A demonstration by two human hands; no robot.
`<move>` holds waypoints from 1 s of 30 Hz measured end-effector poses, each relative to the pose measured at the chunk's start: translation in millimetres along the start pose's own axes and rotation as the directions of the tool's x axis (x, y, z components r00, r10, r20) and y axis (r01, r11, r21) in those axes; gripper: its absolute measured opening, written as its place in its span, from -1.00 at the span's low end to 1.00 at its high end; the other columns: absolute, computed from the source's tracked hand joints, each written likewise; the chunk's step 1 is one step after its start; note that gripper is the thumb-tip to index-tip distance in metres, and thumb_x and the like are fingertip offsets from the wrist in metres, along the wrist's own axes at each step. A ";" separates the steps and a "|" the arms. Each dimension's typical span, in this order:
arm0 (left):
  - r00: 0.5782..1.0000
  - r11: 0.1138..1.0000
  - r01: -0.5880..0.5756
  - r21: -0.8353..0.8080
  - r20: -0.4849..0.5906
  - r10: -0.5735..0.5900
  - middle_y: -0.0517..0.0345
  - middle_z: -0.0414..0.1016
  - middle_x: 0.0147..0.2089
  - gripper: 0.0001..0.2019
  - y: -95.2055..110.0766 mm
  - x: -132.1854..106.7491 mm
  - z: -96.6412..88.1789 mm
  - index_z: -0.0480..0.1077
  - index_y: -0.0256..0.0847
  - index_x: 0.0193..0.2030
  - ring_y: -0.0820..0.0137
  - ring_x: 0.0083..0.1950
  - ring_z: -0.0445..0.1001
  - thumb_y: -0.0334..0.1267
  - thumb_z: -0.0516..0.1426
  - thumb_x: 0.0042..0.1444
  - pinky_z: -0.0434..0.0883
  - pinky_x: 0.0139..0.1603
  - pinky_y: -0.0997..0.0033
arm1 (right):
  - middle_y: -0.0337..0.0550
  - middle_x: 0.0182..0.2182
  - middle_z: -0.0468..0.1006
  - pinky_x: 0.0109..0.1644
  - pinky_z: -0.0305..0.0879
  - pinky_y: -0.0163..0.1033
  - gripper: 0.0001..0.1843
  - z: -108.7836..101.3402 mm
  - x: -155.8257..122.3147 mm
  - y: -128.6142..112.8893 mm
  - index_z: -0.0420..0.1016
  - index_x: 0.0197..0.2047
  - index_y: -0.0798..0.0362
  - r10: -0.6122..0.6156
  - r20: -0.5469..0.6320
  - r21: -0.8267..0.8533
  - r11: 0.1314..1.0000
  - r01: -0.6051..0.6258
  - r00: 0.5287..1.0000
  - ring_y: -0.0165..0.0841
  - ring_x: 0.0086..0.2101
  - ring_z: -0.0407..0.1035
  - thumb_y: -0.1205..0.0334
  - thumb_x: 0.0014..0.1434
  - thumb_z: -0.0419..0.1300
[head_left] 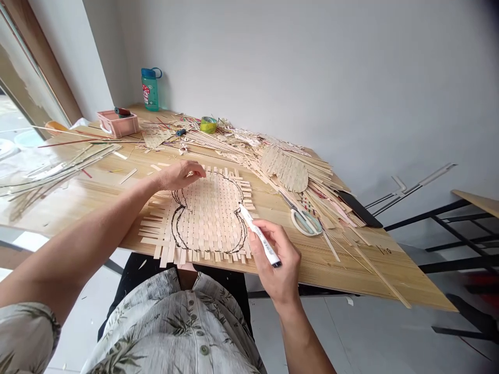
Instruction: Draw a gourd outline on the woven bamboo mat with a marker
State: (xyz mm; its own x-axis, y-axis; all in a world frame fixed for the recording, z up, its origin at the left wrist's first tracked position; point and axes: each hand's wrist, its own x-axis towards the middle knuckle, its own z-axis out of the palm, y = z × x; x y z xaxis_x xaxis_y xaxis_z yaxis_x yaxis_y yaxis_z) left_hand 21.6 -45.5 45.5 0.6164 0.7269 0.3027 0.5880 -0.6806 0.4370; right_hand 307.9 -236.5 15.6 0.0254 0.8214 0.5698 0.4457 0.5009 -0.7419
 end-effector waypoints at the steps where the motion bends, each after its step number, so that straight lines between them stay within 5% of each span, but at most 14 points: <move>1: 0.999 1.000 0.017 0.004 -0.036 -0.016 0.03 0.65 -0.06 -0.71 -1.4 0.1 -1.7 0.57 -0.19 -0.07 0.30 -0.07 0.58 -0.24 0.02 0.28 0.47 0.01 0.32 | -0.13 -0.20 0.66 -0.18 0.51 -0.16 -0.79 0.9 -1.9 -8.8 0.52 0.04 -0.04 -0.028 0.003 0.002 1.000 0.028 1.000 -0.26 -0.28 0.56 0.27 0.34 0.26; 6: 0.981 0.995 0.099 0.017 -0.170 -0.095 0.02 0.66 -0.11 -0.69 -12.1 0.0 -9.2 0.57 -0.23 -0.10 0.30 -0.11 0.58 -0.22 0.01 0.25 0.48 -0.02 0.31 | -0.30 -0.38 0.59 -0.47 0.40 -0.33 -0.80 18.1 -2.0 -44.8 0.45 -0.03 -0.05 -0.194 0.178 0.056 0.981 0.187 0.965 -0.42 -0.50 0.46 0.39 0.33 0.25; 15: 0.972 0.983 0.178 0.052 -0.162 -0.167 0.05 0.65 -0.11 -0.76 -28.7 -0.3 -7.2 0.56 -0.25 -0.10 0.30 -0.14 0.58 -0.22 0.08 0.34 0.50 -0.01 0.25 | -0.12 -0.19 0.68 -0.17 0.48 -0.23 -0.80 51.3 12.5 -38.2 0.51 0.02 0.02 -0.181 0.326 -0.009 0.981 0.195 0.928 -0.33 -0.28 0.55 0.37 0.36 0.18; 19: 0.974 0.975 0.208 0.083 -0.104 -0.199 0.05 0.59 -0.09 -0.73 -30.8 -1.4 -6.6 0.51 -0.28 -0.07 0.28 -0.08 0.57 -0.07 0.19 0.40 0.54 0.08 0.12 | -0.15 -0.26 0.65 -0.25 0.44 -0.26 -0.84 41.5 9.6 -34.5 0.53 -0.05 0.02 -0.184 0.265 -0.030 0.980 0.198 0.947 -0.34 -0.31 0.52 0.38 0.34 0.21; 24: 0.977 0.972 0.210 0.102 -0.062 -0.204 0.05 0.57 -0.07 -0.71 -27.2 -3.1 -9.4 0.50 -0.28 -0.04 0.27 -0.04 0.57 -0.05 0.19 0.41 0.55 0.11 0.09 | -0.28 -0.42 0.55 -0.44 0.27 -0.32 -0.94 17.3 13.4 -16.2 0.51 -0.13 0.00 0.020 0.088 0.049 0.998 -0.025 0.996 -0.42 -0.50 0.37 0.23 0.37 0.22; 30: 0.978 0.974 0.204 0.100 -0.068 -0.197 0.08 0.59 -0.14 -0.77 -28.1 -1.9 -10.2 0.53 -0.28 -0.07 0.30 -0.14 0.55 -0.15 0.16 0.38 0.51 0.02 0.17 | -0.30 -0.45 0.48 -0.43 0.28 -0.29 -0.85 7.7 22.8 15.8 0.39 -0.22 -0.02 0.196 -0.039 0.200 0.962 -0.185 0.980 -0.39 -0.48 0.37 0.13 0.30 0.25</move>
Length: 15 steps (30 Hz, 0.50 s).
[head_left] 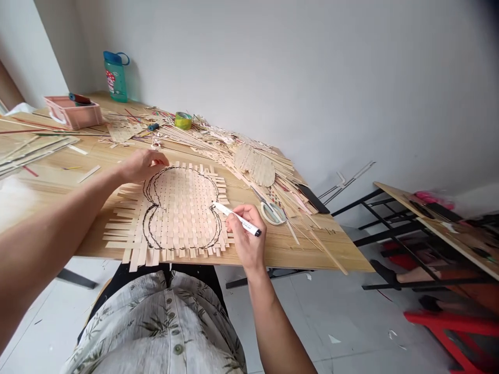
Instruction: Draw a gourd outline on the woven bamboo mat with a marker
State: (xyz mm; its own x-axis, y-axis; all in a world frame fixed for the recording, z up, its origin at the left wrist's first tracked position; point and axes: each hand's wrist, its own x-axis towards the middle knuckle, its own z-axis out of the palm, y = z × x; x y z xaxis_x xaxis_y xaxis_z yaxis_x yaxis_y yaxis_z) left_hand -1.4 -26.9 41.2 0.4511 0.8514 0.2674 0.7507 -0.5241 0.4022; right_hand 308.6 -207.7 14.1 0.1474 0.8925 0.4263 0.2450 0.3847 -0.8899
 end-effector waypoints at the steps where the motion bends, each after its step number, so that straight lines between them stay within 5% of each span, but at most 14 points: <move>1: 1.000 1.000 0.001 -0.001 -0.004 -0.001 0.08 0.60 -0.15 -0.78 -0.9 0.6 0.5 0.54 -0.27 -0.07 0.32 -0.15 0.55 -0.18 0.13 0.36 0.49 0.01 0.20 | -0.30 -0.46 0.45 -0.43 0.28 -0.29 -0.84 0.1 0.5 3.6 0.38 -0.24 -0.02 0.014 0.000 0.014 1.000 -0.014 1.000 -0.38 -0.48 0.37 0.12 0.30 0.25; 8: 1.000 1.000 -0.001 0.000 -0.001 0.001 0.05 0.66 -0.11 -0.58 -2.8 2.5 1.1 0.56 -0.21 -0.06 0.31 -0.17 0.52 -0.02 0.01 0.19 0.41 -0.08 0.29 | -0.36 -0.52 0.41 -0.47 0.24 -0.30 -0.85 1.7 -2.9 12.7 0.33 -0.27 -0.04 0.073 -0.013 0.026 0.997 -0.072 0.997 -0.41 -0.54 0.32 0.13 0.30 0.21; 15: 0.991 0.997 -0.073 -0.014 0.114 0.074 0.05 0.64 -0.09 -0.52 1.3 3.0 2.3 0.56 -0.15 -0.06 0.28 -0.15 0.53 0.10 0.01 0.11 0.43 -0.07 0.31 | -0.43 -0.59 0.33 -0.47 0.21 -0.31 -0.87 -1.0 0.0 14.2 0.30 -0.30 -0.05 0.094 -0.052 -0.006 0.996 -0.094 0.994 -0.41 -0.56 0.30 0.17 0.26 0.19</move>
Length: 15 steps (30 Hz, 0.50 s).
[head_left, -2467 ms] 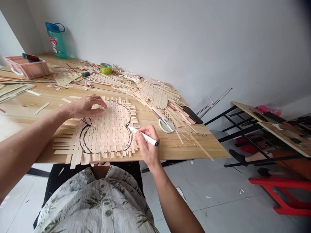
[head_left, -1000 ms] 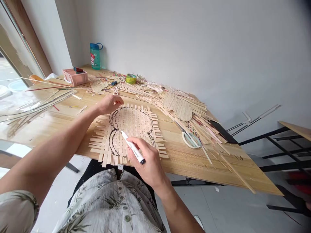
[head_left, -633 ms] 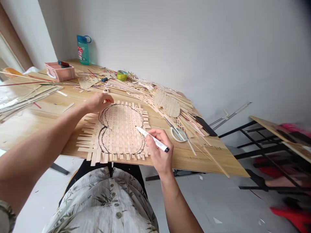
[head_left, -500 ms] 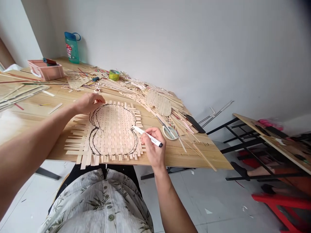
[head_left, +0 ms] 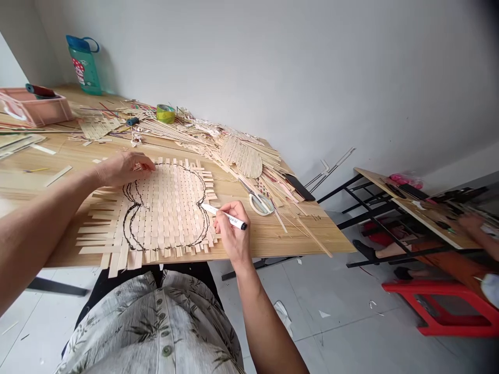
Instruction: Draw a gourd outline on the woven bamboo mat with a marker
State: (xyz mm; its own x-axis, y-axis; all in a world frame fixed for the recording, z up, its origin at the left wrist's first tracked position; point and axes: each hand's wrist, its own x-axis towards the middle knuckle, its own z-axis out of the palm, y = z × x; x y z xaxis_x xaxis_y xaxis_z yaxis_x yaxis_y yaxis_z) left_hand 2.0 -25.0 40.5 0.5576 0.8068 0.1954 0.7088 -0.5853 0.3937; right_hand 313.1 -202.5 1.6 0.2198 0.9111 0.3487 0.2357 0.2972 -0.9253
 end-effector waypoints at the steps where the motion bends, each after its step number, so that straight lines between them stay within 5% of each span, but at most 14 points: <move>1: 1.000 1.000 -0.002 0.003 0.007 0.002 0.04 0.64 -0.08 -0.51 0.2 0.1 0.4 0.56 -0.16 -0.07 0.27 -0.15 0.53 0.11 0.01 0.11 0.43 -0.06 0.31 | -0.43 -0.59 0.32 -0.46 0.21 -0.31 -0.87 0.0 0.2 0.7 0.31 -0.30 -0.05 0.001 0.016 -0.003 1.000 -0.001 1.000 -0.41 -0.56 0.29 0.17 0.26 0.18; 15: 0.999 0.999 -0.037 -0.031 -0.001 0.037 0.00 0.62 -0.07 -0.60 10.9 -3.2 -0.9 0.55 -0.22 -0.06 0.31 -0.15 0.50 0.01 0.07 0.18 0.40 -0.13 0.34 | -0.34 -0.47 0.47 -0.43 0.27 -0.33 -0.85 2.6 -2.6 -1.2 0.38 -0.23 -0.02 -0.064 0.092 -0.047 0.997 0.068 0.994 -0.43 -0.51 0.33 0.12 0.28 0.24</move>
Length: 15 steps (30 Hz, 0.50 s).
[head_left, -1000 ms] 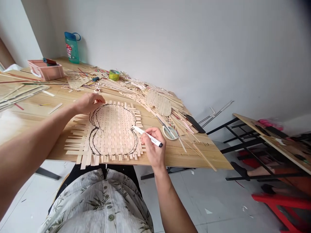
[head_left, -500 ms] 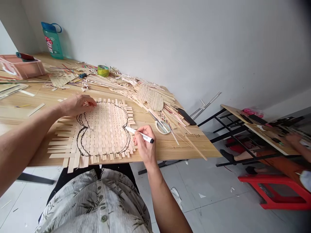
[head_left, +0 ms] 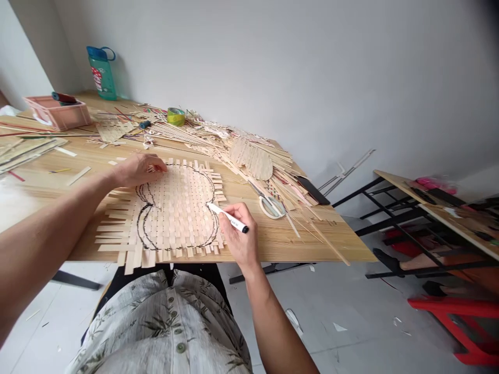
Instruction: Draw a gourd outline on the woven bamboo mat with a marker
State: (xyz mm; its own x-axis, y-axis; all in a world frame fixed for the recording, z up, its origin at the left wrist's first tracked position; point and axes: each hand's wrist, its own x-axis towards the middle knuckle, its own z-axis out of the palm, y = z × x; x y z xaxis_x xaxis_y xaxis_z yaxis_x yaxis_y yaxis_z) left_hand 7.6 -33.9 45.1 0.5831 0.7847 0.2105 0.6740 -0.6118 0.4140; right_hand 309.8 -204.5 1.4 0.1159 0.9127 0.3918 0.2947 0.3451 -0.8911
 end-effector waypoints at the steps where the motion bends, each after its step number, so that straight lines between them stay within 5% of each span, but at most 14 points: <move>1: 1.000 1.000 -0.008 -0.007 0.000 0.008 0.00 0.63 -0.06 -0.61 2.9 -0.4 -0.7 0.54 -0.22 -0.05 0.31 -0.13 0.51 -0.01 0.08 0.19 0.40 -0.10 0.33 | -0.32 -0.45 0.49 -0.41 0.29 -0.32 -0.87 1.3 -1.8 -2.6 0.40 -0.23 -0.02 -0.019 -0.015 -0.009 1.000 0.018 1.000 -0.43 -0.49 0.36 0.14 0.28 0.25; 4: 0.999 0.999 -0.034 -0.040 -0.011 0.033 0.02 0.62 -0.04 -0.66 14.1 -1.7 -2.9 0.54 -0.20 -0.04 0.34 -0.09 0.52 -0.04 0.10 0.23 0.42 -0.04 0.32 | -0.29 -0.42 0.55 -0.36 0.33 -0.29 -0.92 6.2 -6.5 -15.5 0.45 -0.21 -0.02 -0.096 -0.030 -0.048 0.994 0.095 0.995 -0.41 -0.46 0.39 0.22 0.27 0.29; 7: 0.998 0.993 -0.062 -0.101 -0.009 0.061 0.04 0.62 -0.07 -0.66 26.5 -3.3 -6.3 0.54 -0.19 -0.03 0.35 -0.11 0.53 -0.02 0.11 0.26 0.44 -0.06 0.32 | -0.34 -0.46 0.52 -0.45 0.25 -0.32 -0.90 11.1 -2.4 -29.9 0.47 -0.22 -0.03 -0.119 0.074 0.036 0.992 0.117 0.990 -0.44 -0.51 0.31 0.24 0.26 0.33; 10: 0.995 0.980 -0.089 -0.178 0.025 0.095 0.05 0.63 -0.09 -0.64 36.5 -6.3 -12.3 0.54 -0.18 -0.01 0.36 -0.13 0.54 0.02 0.12 0.27 0.46 -0.06 0.32 | -0.33 -0.43 0.52 -0.47 0.29 -0.34 -0.88 15.1 16.0 -35.6 0.50 -0.24 -0.01 -0.076 0.232 0.216 0.976 0.025 0.970 -0.46 -0.49 0.34 0.22 0.23 0.37; 15: 0.985 0.961 -0.144 -0.238 0.062 0.163 0.02 0.62 0.06 -0.59 51.2 -11.8 -24.5 0.55 -0.15 0.05 0.30 0.04 0.55 0.11 0.14 0.32 0.45 0.08 0.30 | -0.23 -0.34 0.65 -0.21 0.53 -0.23 -0.83 23.0 49.8 -26.5 0.57 -0.17 0.01 0.001 0.366 0.319 0.939 -0.127 0.930 -0.41 -0.37 0.52 0.09 0.30 0.31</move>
State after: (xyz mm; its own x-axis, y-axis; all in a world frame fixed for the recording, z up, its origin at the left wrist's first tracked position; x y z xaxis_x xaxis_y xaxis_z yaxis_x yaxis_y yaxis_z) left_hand 24.1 -72.0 85.5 0.7120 0.6669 0.2196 0.4557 -0.6768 0.5782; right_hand 285.9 -163.1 39.3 -0.2394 0.9298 0.2796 -0.0408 0.2781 -0.9597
